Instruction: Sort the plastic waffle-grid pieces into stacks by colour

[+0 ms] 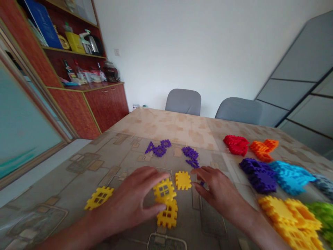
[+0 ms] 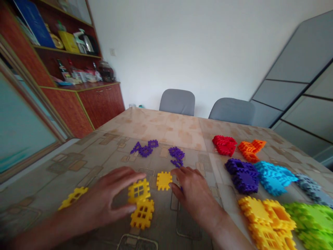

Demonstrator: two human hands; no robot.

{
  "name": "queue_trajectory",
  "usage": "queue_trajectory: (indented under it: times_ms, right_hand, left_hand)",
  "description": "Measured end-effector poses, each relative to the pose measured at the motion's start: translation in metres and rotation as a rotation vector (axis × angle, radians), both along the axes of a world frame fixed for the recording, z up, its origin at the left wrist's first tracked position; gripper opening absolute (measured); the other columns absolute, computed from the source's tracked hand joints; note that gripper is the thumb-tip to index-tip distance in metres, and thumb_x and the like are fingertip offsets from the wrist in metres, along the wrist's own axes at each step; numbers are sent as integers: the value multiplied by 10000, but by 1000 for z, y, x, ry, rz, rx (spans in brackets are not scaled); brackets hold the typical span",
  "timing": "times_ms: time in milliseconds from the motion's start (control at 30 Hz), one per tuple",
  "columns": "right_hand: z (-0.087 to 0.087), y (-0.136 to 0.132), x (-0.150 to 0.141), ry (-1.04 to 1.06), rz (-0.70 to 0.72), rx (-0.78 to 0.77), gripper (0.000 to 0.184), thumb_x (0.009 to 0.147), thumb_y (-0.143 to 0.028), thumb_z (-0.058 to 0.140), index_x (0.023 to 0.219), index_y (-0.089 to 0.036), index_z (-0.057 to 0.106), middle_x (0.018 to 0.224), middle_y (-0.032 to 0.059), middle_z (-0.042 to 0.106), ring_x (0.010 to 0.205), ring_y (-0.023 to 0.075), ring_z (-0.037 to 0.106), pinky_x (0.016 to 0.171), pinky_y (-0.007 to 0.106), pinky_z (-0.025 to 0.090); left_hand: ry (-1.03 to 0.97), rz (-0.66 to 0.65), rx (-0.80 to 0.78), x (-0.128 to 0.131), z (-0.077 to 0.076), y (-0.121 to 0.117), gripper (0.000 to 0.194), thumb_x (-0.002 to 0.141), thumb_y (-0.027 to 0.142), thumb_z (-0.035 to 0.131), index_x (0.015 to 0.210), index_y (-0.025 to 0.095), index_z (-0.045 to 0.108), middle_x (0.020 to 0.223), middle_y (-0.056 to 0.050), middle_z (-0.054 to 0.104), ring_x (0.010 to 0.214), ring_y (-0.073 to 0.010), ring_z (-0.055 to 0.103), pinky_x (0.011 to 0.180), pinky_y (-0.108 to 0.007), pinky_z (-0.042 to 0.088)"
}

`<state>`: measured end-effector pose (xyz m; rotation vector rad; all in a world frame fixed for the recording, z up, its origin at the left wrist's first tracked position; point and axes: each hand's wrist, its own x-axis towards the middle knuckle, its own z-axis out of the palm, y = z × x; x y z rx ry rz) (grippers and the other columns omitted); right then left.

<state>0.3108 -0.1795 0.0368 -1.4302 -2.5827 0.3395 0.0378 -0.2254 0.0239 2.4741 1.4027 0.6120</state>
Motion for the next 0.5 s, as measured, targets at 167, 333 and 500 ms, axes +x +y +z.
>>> queue_trajectory:
  times_ms: [167, 333, 500]
  right_hand:
    - [-2, -1, -1, -16, 22, -37, 223, 897, -183, 601, 1109, -193, 671, 983, 76, 710, 896, 241, 645, 802, 356, 452]
    - [0, -3, -4, -39, 37, -84, 239, 898, -168, 612, 1131, -177, 668, 1017, 88, 714, 919, 245, 659, 829, 370, 466]
    - [-6, -4, -6, -27, 77, -82, 207, 913, -179, 611, 1109, -175, 679, 1024, 101, 715, 982, 249, 665, 866, 366, 465]
  left_hand:
    - [209, -18, -56, 26, -6, -14, 685, 718, 434, 838, 1320, 235, 581, 1124, -98, 672, 1089, -363, 593, 989, -575, 471]
    - [182, -33, -159, 19, -5, -12, 814, 673, 468, 865, 1384, 254, 532, 1245, -112, 640, 1160, -375, 574, 1004, -569, 473]
    - [19, -256, -289, 1, -5, -5, 757, 793, 139, 660, 1467, 364, 399, 1532, -3, 445, 1384, -252, 434, 1152, -408, 373]
